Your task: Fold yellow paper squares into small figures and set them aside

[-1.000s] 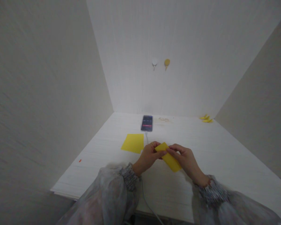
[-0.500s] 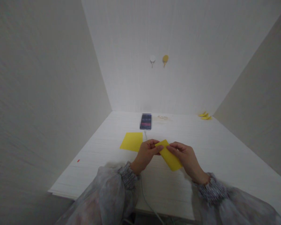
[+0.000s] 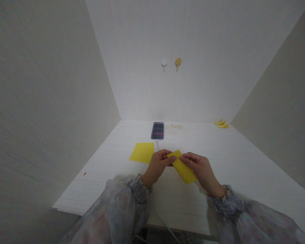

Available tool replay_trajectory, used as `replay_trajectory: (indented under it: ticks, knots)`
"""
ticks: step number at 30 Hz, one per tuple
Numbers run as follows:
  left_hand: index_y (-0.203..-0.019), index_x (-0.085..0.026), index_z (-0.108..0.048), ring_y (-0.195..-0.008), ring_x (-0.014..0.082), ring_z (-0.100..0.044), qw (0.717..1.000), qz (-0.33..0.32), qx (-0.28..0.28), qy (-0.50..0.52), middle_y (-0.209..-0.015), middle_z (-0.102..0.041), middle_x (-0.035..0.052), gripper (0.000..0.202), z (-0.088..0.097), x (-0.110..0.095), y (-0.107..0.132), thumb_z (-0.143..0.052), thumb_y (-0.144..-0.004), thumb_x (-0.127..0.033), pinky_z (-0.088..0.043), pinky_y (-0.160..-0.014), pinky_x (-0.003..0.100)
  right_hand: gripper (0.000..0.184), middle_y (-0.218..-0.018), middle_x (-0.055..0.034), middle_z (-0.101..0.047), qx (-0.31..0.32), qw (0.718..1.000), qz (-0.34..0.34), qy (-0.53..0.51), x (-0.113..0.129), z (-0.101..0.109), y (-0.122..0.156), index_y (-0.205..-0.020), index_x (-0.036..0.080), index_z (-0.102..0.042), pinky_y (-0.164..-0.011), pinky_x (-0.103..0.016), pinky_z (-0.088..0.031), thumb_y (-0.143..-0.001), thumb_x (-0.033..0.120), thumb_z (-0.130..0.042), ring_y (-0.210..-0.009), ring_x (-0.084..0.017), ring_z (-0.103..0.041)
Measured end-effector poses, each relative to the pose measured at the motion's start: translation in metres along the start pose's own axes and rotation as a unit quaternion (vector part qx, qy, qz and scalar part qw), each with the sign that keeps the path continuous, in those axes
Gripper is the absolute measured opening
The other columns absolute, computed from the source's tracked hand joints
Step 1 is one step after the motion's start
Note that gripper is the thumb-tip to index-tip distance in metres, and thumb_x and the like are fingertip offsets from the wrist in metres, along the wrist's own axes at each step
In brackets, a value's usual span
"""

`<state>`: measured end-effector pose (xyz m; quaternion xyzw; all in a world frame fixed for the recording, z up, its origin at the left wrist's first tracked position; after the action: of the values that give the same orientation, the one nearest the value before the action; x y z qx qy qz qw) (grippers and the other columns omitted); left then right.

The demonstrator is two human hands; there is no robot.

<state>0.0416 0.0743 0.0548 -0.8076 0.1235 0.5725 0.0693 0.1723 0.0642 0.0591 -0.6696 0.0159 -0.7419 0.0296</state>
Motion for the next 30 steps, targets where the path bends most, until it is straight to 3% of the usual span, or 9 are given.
replay_trajectory:
  ticks: [12,17,20,23,26,30]
  knots:
    - [-0.075,-0.009,-0.056,-0.063,0.0114,-0.058,1.0,-0.003,-0.008,-0.015,-0.072,-0.063,0.0046,0.028,0.001,0.0,-0.001,-0.068,-0.058,-0.027,-0.047,-0.062,0.025,0.021,-0.069,-0.0024,-0.064,0.009,1.0,-0.004,-0.011,-0.004,-0.002,-0.002,-0.074,0.018,-0.063,-0.052,-0.026,-0.044,-0.065,0.038,-0.062,-0.059,-0.015,-0.057]
    - [-0.072,-0.01,-0.056,-0.058,0.0101,-0.056,0.998,0.013,0.007,-0.061,-0.065,-0.061,0.0032,0.027,-0.001,0.006,-0.001,-0.068,-0.057,-0.029,-0.045,-0.055,0.021,0.022,-0.071,-0.0028,-0.064,0.024,0.998,0.05,0.034,0.007,-0.005,-0.002,-0.077,0.018,-0.063,-0.06,-0.027,-0.045,-0.066,0.037,-0.06,-0.066,-0.016,-0.057]
    - [-0.071,-0.01,-0.056,-0.059,0.0111,-0.057,0.997,0.027,0.015,-0.072,-0.066,-0.062,0.0037,0.027,0.0,0.011,-0.001,-0.068,-0.056,-0.029,-0.045,-0.056,0.022,0.026,-0.073,-0.0033,-0.063,0.039,0.992,0.097,0.065,0.015,-0.008,-0.008,-0.076,0.017,-0.063,-0.061,-0.026,-0.046,-0.075,0.039,-0.049,-0.068,-0.015,-0.057]
    - [-0.074,-0.01,-0.056,-0.062,0.0128,-0.058,0.997,0.033,0.013,-0.063,-0.07,-0.063,0.0048,0.027,0.004,0.014,-0.003,-0.068,-0.057,-0.028,-0.046,-0.058,0.024,0.041,-0.075,-0.005,-0.063,0.054,0.974,0.162,0.151,0.015,-0.015,-0.028,-0.086,0.016,-0.061,-0.065,-0.026,-0.046,-0.085,0.039,-0.027,-0.07,-0.015,-0.058]
    - [-0.075,-0.01,-0.057,-0.064,0.0138,-0.059,0.997,0.034,0.018,-0.072,-0.072,-0.063,0.0056,0.027,0.007,0.016,-0.006,-0.067,-0.057,-0.028,-0.046,-0.058,0.025,0.035,-0.079,-0.0061,-0.063,0.035,0.955,0.183,0.23,0.002,-0.021,-0.064,-0.09,0.015,-0.059,-0.068,-0.029,-0.045,-0.083,0.038,-0.034,-0.073,-0.016,-0.057]
    - [-0.077,-0.01,-0.057,-0.066,0.0152,-0.06,0.996,0.035,0.026,-0.075,-0.075,-0.064,0.007,0.03,0.014,0.016,-0.009,-0.067,-0.057,-0.03,-0.047,-0.059,0.026,0.037,-0.105,-0.011,-0.054,-0.008,0.926,0.198,0.321,-0.011,-0.038,-0.116,-0.108,0.017,-0.052,-0.084,-0.036,-0.035,-0.078,0.036,-0.044,-0.098,-0.022,-0.046]
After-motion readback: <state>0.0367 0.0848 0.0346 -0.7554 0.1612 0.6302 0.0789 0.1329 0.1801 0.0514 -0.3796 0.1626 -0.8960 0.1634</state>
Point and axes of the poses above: each hand's wrist, its own y-axis away from the middle knuckle, its own z-axis out of the back of the hand, x = y × z, the point moved 8 cm from there along -y, towards the middle knuckle
